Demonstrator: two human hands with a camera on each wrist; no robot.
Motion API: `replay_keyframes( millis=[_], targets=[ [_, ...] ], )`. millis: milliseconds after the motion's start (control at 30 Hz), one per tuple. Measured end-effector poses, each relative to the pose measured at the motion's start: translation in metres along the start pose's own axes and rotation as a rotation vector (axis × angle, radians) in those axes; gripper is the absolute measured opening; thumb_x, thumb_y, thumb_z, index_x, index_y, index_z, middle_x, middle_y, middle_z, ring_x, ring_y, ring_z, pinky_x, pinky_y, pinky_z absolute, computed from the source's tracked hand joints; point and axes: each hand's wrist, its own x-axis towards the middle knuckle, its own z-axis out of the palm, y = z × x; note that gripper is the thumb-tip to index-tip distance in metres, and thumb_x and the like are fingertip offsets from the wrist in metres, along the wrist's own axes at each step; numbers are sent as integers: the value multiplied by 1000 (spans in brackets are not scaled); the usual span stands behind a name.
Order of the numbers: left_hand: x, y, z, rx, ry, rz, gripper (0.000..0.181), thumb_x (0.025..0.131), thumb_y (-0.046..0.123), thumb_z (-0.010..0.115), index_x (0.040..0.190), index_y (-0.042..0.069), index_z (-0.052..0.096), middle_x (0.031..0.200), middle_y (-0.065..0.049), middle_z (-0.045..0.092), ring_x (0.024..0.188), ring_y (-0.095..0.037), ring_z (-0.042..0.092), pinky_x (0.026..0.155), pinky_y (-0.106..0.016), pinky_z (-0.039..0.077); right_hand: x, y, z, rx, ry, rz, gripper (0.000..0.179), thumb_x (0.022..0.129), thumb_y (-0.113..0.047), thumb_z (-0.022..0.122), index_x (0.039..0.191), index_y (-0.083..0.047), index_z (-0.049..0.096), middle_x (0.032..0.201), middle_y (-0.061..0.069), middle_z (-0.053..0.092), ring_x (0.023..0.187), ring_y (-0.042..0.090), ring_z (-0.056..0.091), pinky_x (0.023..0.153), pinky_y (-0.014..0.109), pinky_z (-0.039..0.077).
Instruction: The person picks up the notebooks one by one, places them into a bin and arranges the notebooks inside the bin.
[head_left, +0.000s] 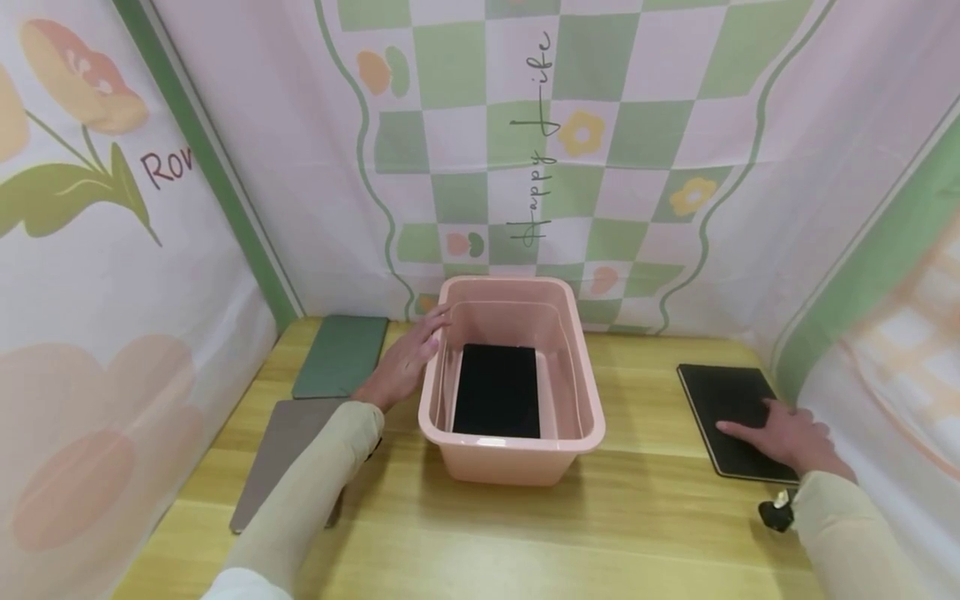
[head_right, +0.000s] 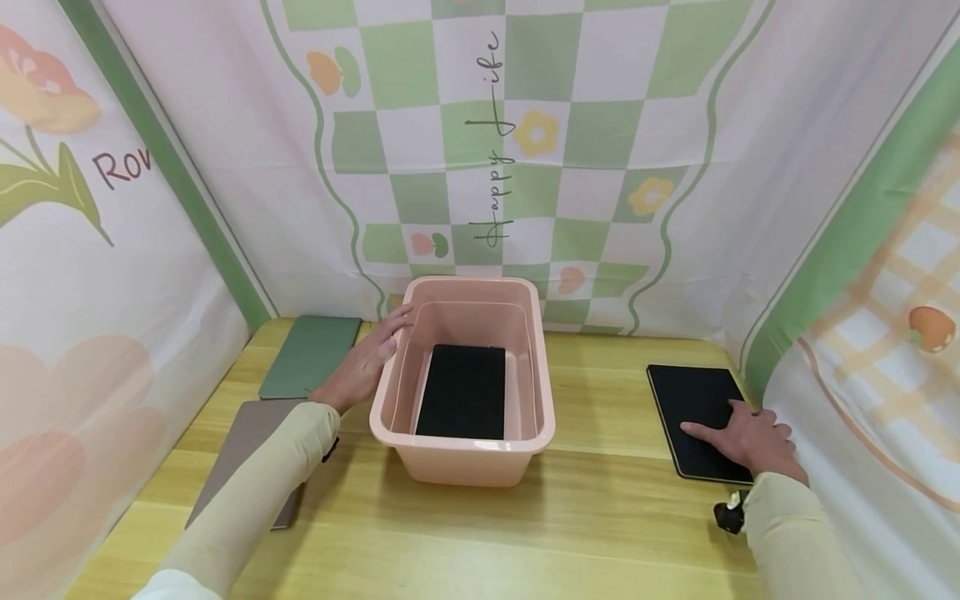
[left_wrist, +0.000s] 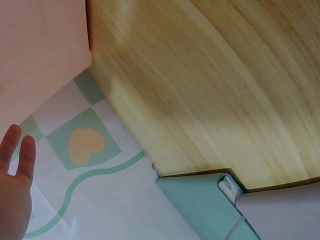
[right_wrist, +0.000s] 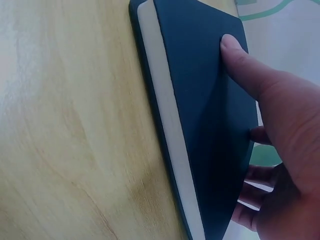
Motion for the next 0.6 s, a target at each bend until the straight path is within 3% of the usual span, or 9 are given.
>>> replay_keyframes(
  millis=[267, 400, 600],
  targets=[
    [1, 2, 0, -11, 8, -6, 48, 113, 34, 26, 152, 12, 42, 170, 5, 26, 157, -23, 28, 124, -51, 30, 3, 7, 2, 55, 95, 24, 132, 80, -79, 64, 158, 10, 6, 135, 61, 27, 110, 78, 37, 89, 82, 33],
    [2, 1, 0, -4, 17, -8, 50, 113, 38, 24, 152, 12, 42, 170, 8, 26, 157, -21, 27, 125, -49, 29, 5, 11, 3, 54, 140, -7, 124, 82, -76, 66, 154, 13, 20, 135, 55, 36, 113, 75, 42, 93, 81, 28],
    [0, 1, 0, -6, 2, -21, 49, 113, 41, 23, 154, 22, 40, 170, 10, 24, 157, -20, 27, 125, -50, 29, 3, 14, 4, 60, 211, -31, 115, 82, -70, 71, 147, 17, 32, 135, 53, 38, 113, 76, 38, 93, 81, 26]
  ],
)
